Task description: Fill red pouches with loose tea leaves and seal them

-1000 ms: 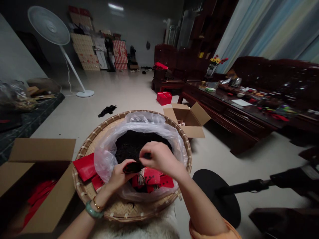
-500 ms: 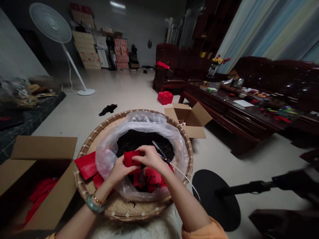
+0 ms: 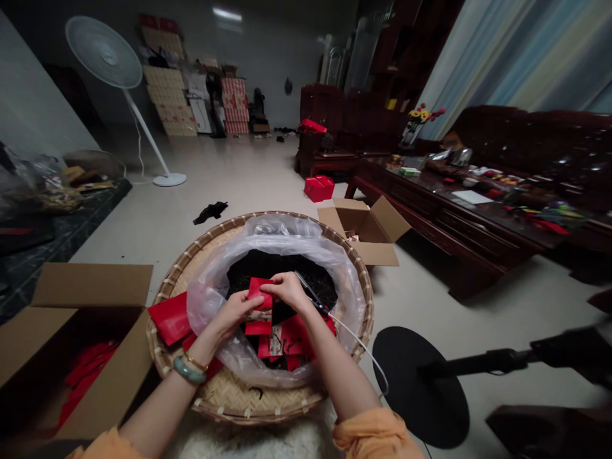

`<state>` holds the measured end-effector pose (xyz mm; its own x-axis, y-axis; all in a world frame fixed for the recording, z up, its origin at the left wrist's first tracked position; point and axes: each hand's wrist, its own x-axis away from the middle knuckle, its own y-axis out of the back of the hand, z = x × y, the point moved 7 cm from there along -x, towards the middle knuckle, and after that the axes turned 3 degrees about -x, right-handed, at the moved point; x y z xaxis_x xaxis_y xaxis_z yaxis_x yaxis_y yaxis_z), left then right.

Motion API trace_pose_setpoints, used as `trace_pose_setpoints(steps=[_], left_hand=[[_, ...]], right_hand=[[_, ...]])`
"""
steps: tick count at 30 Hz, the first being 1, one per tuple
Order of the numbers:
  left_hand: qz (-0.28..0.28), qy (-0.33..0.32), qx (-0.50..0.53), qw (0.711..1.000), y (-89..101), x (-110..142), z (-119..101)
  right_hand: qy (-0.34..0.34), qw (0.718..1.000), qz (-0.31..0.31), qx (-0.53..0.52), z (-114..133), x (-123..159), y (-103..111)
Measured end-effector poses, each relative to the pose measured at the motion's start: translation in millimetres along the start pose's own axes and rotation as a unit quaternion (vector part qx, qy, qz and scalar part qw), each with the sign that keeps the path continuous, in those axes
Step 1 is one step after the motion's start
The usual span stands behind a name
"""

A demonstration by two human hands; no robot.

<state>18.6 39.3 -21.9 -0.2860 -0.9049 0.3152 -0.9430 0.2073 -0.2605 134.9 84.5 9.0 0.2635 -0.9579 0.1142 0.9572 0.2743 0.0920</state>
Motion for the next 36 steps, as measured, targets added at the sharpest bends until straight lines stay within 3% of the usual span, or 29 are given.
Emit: trace_pose_setpoints(steps=[11,23,27,30,32,36], left_hand=[[-0.003,0.002,0.014,1.000,-2.0,-2.0,4.8],[-0.003,0.014,0.024,1.000,-2.3,0.0,9.6],[0.000,-0.020,-0.058,0.998,-2.8,2.0,4.9],[-0.041,-0.081,-0.194,0.977,2.9,1.8,-5.5],[-0.067,-0.131,-0.292,0.945,3.7,3.3,-13.6],[-0.073,-0.211,-0.429,0.876,-4.6,7.9,-19.2]], right_hand=[[-0.001,1.000,-0.006,-0.017,-23.0,-5.1,0.8],[-0.002,0.999,-0.009,-0.035,-25.2,1.0,-4.7],[0.044,0.997,-0.044,-0.043,-8.5,6.4,4.2],[0.132,0.989,-0.029,0.053,26.1,15.7,16.1],[0.189,0.966,0.026,0.175,52.4,24.0,16.9],[0.154,0.882,0.142,0.422,73.6,35.5,7.4]])
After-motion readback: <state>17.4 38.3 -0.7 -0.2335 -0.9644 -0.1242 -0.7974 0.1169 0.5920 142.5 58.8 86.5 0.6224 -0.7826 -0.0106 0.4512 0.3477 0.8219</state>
